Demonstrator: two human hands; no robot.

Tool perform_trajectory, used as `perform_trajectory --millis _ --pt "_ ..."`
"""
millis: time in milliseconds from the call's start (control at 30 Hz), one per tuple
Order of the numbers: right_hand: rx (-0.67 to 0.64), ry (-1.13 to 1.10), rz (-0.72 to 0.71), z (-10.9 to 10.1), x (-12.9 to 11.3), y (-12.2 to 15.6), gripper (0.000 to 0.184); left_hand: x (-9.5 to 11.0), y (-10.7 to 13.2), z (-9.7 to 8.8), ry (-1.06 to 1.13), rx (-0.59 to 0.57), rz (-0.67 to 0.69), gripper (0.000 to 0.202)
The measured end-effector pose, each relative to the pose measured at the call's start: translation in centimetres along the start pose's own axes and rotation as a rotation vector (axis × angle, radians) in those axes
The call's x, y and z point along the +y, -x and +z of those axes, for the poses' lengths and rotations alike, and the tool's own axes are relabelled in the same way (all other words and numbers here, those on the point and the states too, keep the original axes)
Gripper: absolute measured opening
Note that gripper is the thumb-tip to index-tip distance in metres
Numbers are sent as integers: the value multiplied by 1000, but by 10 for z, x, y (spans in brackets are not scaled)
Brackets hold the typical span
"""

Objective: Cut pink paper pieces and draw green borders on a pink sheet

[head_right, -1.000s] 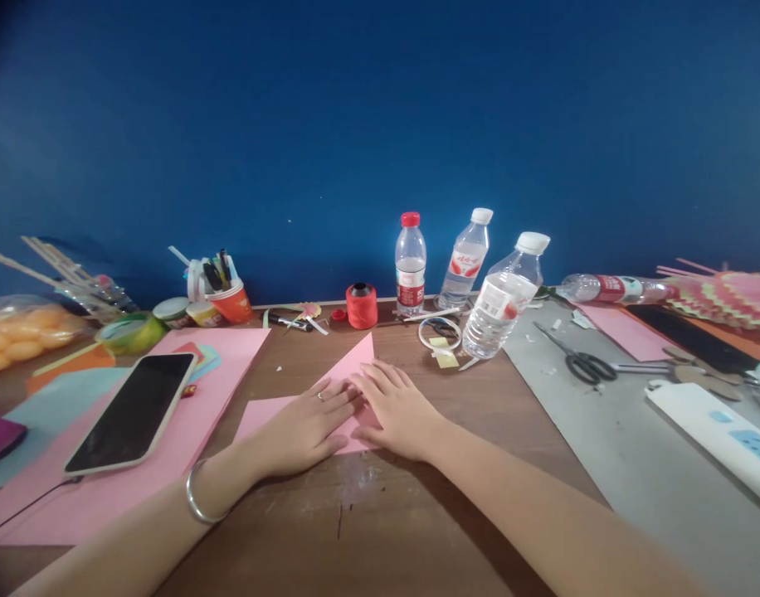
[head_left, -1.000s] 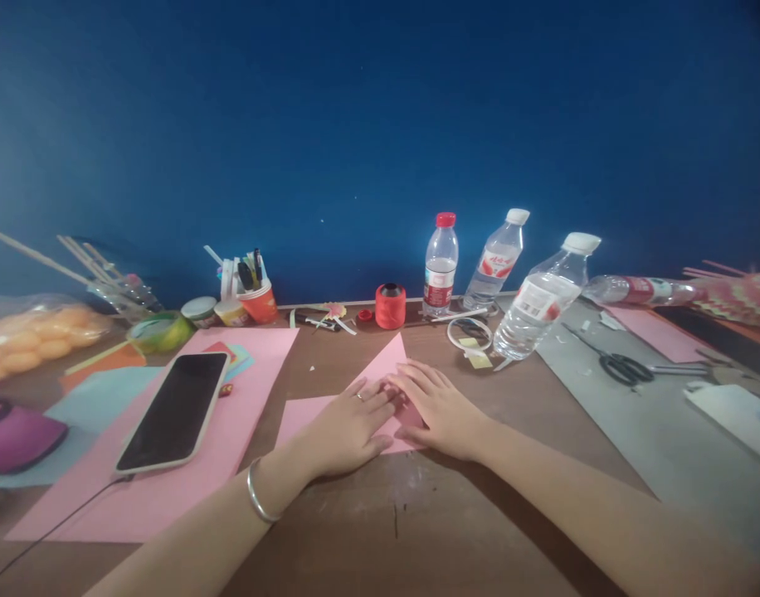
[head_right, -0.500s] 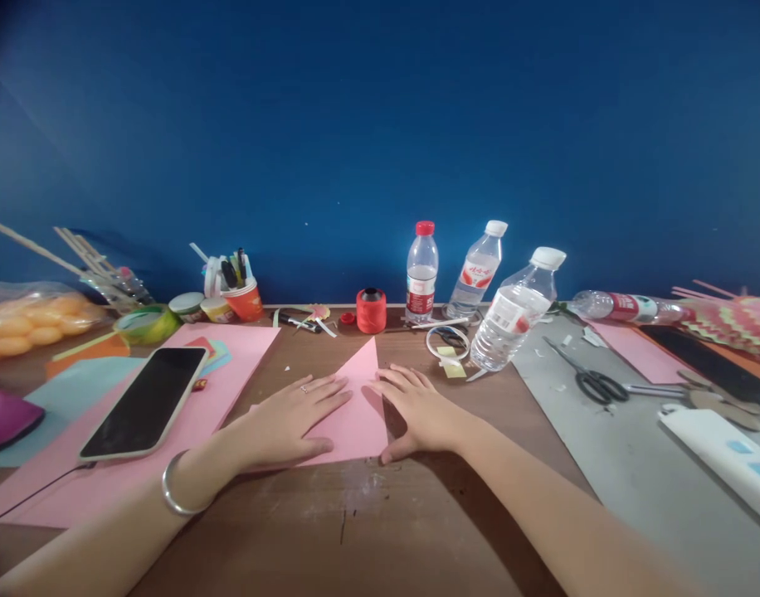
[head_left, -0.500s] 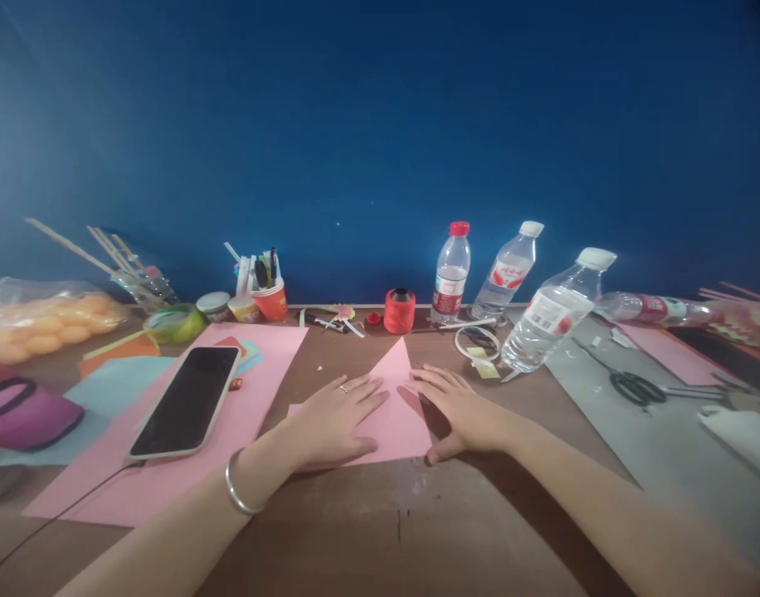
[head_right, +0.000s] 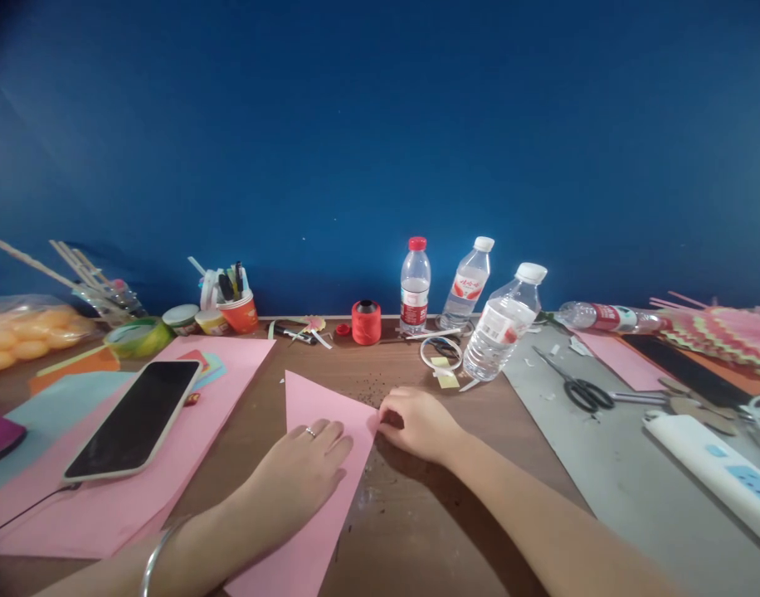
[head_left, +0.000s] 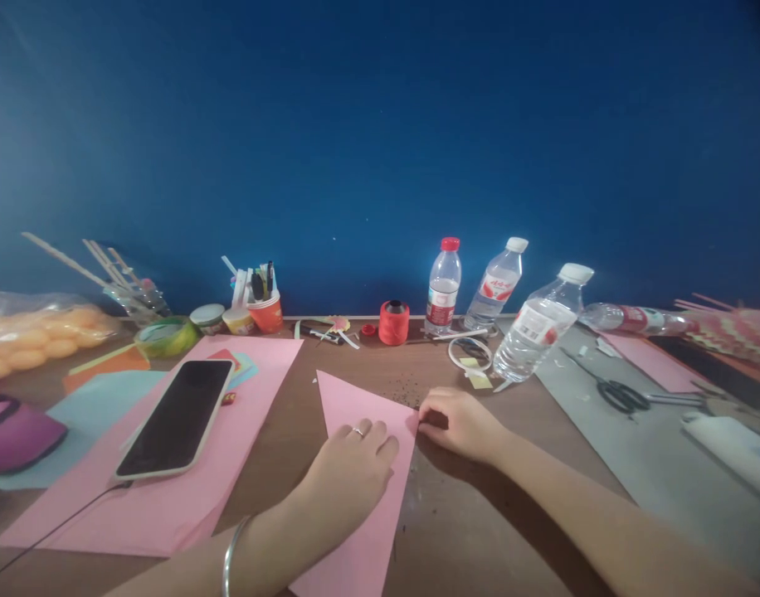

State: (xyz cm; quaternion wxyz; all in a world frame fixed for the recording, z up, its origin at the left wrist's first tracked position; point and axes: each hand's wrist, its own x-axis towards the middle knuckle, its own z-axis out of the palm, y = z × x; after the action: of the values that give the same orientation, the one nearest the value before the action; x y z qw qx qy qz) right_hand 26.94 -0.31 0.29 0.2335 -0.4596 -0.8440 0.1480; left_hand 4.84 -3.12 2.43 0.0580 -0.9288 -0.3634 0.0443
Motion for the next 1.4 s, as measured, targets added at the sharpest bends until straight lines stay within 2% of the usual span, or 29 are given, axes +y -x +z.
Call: perform_trajectory --millis 133,267,367,467,633,967,1133,1300,1400 --pt "-23 50 -13 9 -16 4 14 2 -3 9 -5 26 15 18" --pt "-49 54 -40 15 -26 6 14 8 4 14 5 37 37 26" --pt "-52 19 -21 17 -28 6 11 16 11 20 -30 58 119 34" --pt "-47 8 40 16 -24 5 7 20 14 24 -66 74 200 40" --pt "-28 -4 107 15 -12 -3 10 18 13 19 -65 36 276 31" --pt "67 2 189 16 13 -13 13 16 11 25 -23 7 267 31" --pt "113 8 213 15 22 -15 12 11 9 9 100 -9 261 25" --pt "140 1 203 13 19 -11 13 7 10 1 260 3 172 68" --pt "132 3 201 12 14 -9 12 2 7 7 303 -35 162 73"
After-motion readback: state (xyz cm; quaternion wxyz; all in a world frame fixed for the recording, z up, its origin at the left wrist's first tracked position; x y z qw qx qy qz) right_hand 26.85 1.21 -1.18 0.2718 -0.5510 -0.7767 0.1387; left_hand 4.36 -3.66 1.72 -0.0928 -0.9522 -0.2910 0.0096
